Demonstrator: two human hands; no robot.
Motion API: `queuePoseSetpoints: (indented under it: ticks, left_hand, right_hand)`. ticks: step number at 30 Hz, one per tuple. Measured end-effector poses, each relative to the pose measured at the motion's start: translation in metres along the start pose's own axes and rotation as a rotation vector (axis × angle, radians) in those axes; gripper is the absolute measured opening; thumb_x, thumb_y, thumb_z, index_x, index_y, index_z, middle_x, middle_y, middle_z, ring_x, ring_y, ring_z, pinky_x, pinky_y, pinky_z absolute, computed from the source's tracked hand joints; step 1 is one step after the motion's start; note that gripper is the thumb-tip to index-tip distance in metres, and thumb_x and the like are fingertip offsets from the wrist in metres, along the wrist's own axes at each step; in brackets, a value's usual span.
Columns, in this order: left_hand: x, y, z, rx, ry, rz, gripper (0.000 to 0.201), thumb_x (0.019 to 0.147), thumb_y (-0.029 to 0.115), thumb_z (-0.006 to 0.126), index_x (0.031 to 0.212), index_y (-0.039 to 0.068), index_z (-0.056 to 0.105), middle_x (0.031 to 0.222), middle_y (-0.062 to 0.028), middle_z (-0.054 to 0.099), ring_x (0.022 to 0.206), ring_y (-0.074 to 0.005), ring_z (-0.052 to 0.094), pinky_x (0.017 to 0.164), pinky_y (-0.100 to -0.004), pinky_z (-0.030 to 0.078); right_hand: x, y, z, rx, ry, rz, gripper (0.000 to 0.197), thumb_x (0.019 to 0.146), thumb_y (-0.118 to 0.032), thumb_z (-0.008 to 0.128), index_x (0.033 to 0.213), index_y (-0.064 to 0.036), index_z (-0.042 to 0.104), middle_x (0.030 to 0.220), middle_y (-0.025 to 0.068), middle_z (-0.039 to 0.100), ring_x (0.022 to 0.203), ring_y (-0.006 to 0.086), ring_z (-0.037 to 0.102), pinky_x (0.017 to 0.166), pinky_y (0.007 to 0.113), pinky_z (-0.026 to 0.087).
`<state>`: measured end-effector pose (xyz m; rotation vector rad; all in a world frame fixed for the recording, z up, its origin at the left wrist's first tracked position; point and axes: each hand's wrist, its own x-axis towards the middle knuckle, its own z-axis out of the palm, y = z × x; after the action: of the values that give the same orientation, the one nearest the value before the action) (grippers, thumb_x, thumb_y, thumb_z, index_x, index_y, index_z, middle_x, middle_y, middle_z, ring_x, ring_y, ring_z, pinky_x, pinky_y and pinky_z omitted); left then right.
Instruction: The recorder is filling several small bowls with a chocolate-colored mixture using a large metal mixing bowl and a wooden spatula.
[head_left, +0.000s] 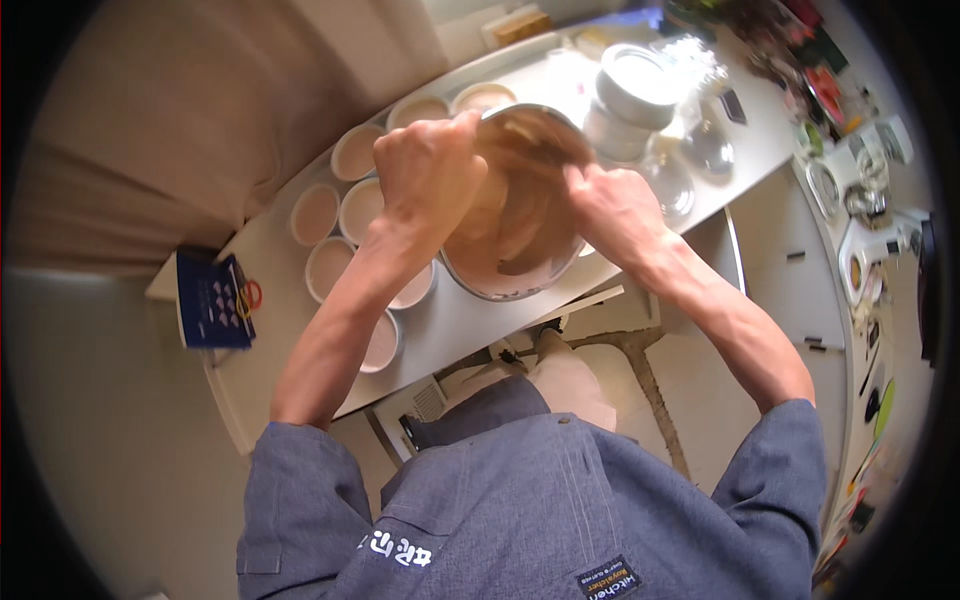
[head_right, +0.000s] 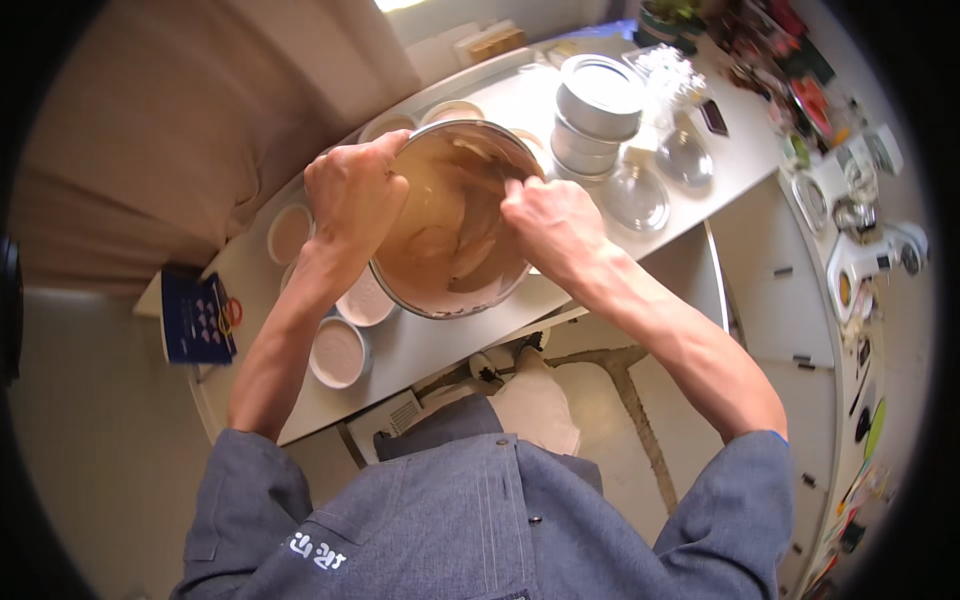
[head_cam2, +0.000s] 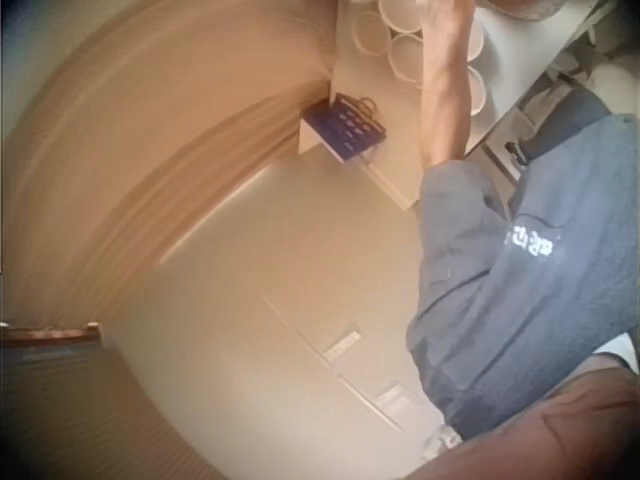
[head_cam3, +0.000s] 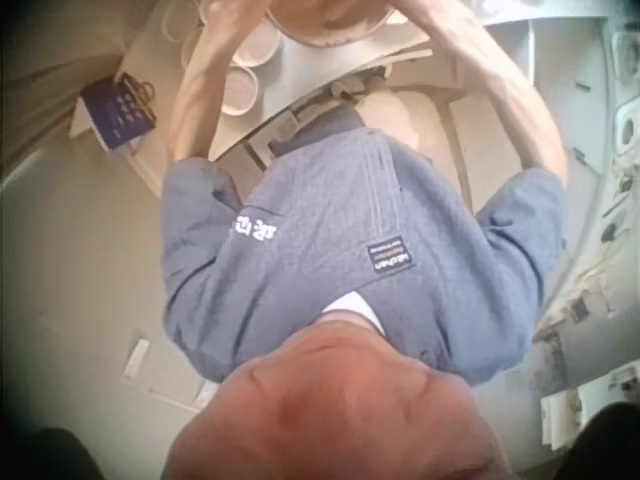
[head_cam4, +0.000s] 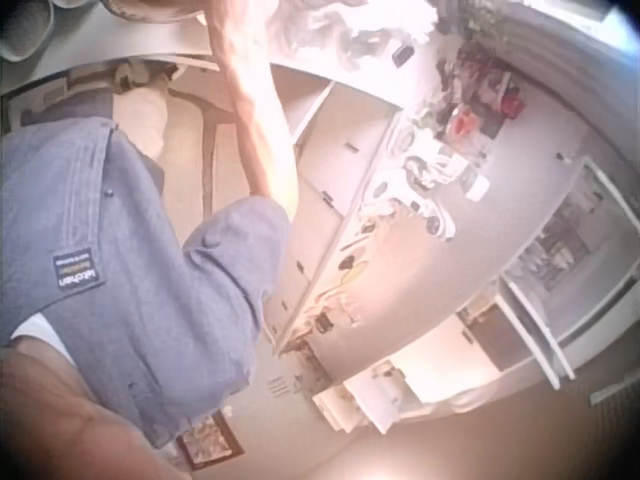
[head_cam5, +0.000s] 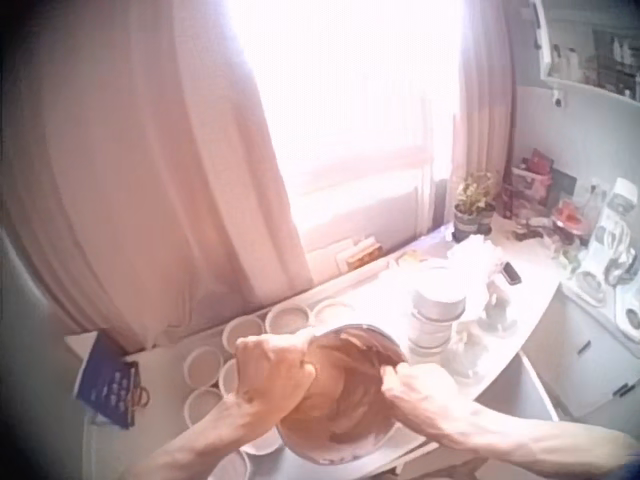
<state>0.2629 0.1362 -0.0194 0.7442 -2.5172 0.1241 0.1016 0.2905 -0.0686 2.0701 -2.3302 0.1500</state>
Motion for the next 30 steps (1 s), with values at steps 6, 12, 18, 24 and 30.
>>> queuePoseSetpoints:
  ticks: [6,12,18,24,30]
  left_hand:
    - [-0.062,-0.059,-0.055,-0.182,0.083,-0.286,0.043,0.071,-0.003,0.055,0.103,0.013,0.079,0.078,-0.0185,0.069,0.071,-0.0363,0.069,0.067,-0.0419,0.055]
    - [-0.157,-0.106,-0.119,-0.137,0.220,-0.582,0.043,0.072,-0.006,0.051,0.101,0.010,0.079,0.085,-0.0202,0.070,0.077,-0.0373,0.070,0.070,-0.0387,0.056]
    - [-0.253,-0.124,-0.163,0.075,0.227,-0.940,0.042,0.070,-0.001,0.054,0.102,0.010,0.079,0.083,-0.0203,0.071,0.076,-0.0392,0.069,0.072,-0.0430,0.055]
    - [-0.345,-0.174,-0.167,0.287,0.074,-1.094,0.033,0.069,0.004,0.057,0.094,0.010,0.079,0.080,-0.0214,0.071,0.075,-0.0418,0.068,0.072,-0.0492,0.054]
    - [-0.396,-0.221,-0.166,0.222,-0.043,-1.164,0.031,0.069,0.004,0.057,0.092,0.006,0.078,0.078,-0.0244,0.069,0.078,-0.0441,0.067,0.075,-0.0502,0.053]
  right_hand:
    - [0.014,-0.064,-0.018,-0.042,0.023,-0.293,0.029,0.088,-0.007,0.061,0.114,0.0034,0.065,0.092,0.0174,0.069,0.084,0.0315,0.071,0.072,0.042,0.058]
    - [0.045,-0.128,-0.002,0.048,0.165,-0.538,0.059,0.072,0.002,0.068,0.130,-0.0050,0.061,0.092,0.0107,0.065,0.088,0.0296,0.067,0.072,0.042,0.057]
    - [0.070,-0.211,0.019,0.213,0.147,-0.825,0.045,0.082,-0.003,0.061,0.127,-0.0015,0.062,0.089,0.0123,0.064,0.086,0.0286,0.067,0.067,0.041,0.056]
    - [0.091,-0.309,0.042,0.210,0.184,-1.047,0.043,0.083,-0.010,0.063,0.125,-0.0005,0.062,0.090,0.0104,0.062,0.085,0.0253,0.065,0.071,0.038,0.055]
    - [0.131,-0.423,0.059,0.043,0.410,-1.288,0.038,0.086,-0.013,0.063,0.121,0.0001,0.063,0.091,0.0098,0.064,0.083,0.0235,0.068,0.065,0.036,0.058]
